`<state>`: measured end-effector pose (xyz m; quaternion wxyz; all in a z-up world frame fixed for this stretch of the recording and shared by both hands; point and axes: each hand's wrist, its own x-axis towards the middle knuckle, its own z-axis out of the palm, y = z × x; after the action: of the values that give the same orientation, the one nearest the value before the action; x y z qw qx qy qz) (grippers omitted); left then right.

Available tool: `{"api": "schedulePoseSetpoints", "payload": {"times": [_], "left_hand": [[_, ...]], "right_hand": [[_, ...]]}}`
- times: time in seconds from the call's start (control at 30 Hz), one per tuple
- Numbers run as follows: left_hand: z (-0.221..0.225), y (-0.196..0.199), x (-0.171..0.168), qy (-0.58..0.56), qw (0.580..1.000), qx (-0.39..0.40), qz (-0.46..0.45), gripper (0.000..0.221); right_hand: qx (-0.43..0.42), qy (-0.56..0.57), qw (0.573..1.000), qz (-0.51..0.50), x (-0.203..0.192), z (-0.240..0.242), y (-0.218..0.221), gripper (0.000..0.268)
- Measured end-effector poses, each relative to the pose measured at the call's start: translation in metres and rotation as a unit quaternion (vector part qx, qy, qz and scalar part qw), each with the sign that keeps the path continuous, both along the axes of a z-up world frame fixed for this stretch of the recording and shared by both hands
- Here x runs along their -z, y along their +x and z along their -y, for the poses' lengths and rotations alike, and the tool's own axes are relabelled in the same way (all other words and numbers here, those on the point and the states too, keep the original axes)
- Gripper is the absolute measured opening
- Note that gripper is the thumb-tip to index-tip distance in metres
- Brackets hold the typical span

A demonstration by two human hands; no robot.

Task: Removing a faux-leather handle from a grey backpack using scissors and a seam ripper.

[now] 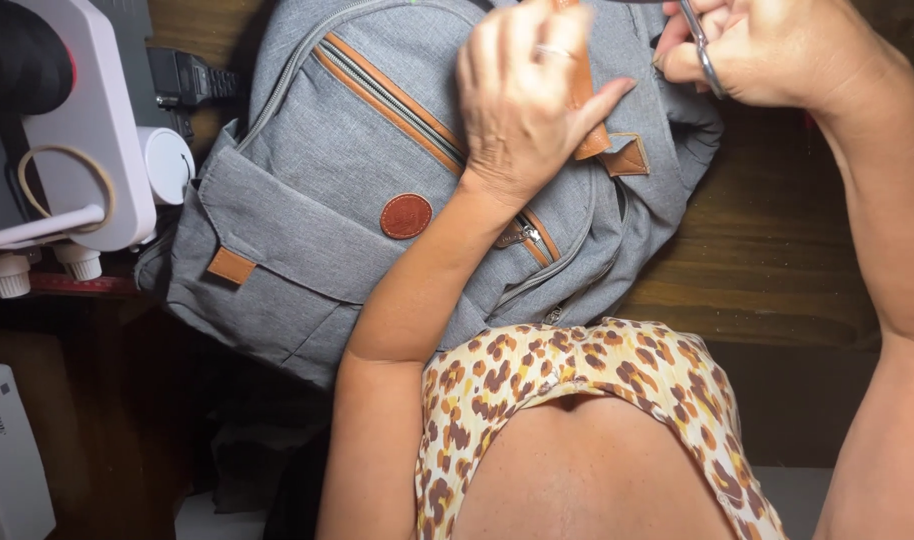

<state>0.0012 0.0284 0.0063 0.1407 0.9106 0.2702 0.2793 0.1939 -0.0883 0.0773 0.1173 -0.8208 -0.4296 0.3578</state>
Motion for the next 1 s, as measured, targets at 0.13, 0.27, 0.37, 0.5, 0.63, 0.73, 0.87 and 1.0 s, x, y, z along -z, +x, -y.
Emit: {"api": "schedulePoseSetpoints", "payload": {"times": [0.13,0.27,0.37,0.5,0.63,0.73,0.87,1.0], "left_hand": [[0.004,0.012,0.002,-0.087,0.956,0.220,0.172,0.029],[0.003,0.022,0.002,-0.145,0.959,0.162,0.182,0.017],[0.003,0.024,0.013,-0.147,0.965,0.146,0.161,0.016],[0.003,0.024,0.020,-0.139,0.970,0.139,0.141,0.018],[0.003,0.026,0.023,-0.139,0.970,0.144,0.136,0.019],[0.004,0.026,0.026,-0.142,0.971,0.142,0.130,0.018],[0.001,0.026,0.024,-0.138,0.972,0.162,0.098,0.021],[0.003,0.029,0.017,-0.113,0.974,0.174,0.091,0.013]], "right_hand": [[-0.002,-0.067,0.997,-0.046,0.022,0.003,0.019,0.008],[-0.094,0.026,0.993,-0.062,0.063,0.009,0.039,0.010],[-0.102,-0.014,0.992,0.074,0.027,-0.007,0.014,0.019],[-0.087,-0.034,0.995,0.037,0.037,-0.005,0.018,0.014],[-0.057,-0.066,0.995,-0.050,0.033,-0.002,0.023,0.020],[-0.352,-0.053,0.902,0.243,0.043,0.034,0.045,0.008],[0.025,0.031,0.998,0.040,-0.015,0.066,0.007,0.035],[-0.011,0.117,0.990,0.083,-0.028,0.122,0.002,0.052]]}}
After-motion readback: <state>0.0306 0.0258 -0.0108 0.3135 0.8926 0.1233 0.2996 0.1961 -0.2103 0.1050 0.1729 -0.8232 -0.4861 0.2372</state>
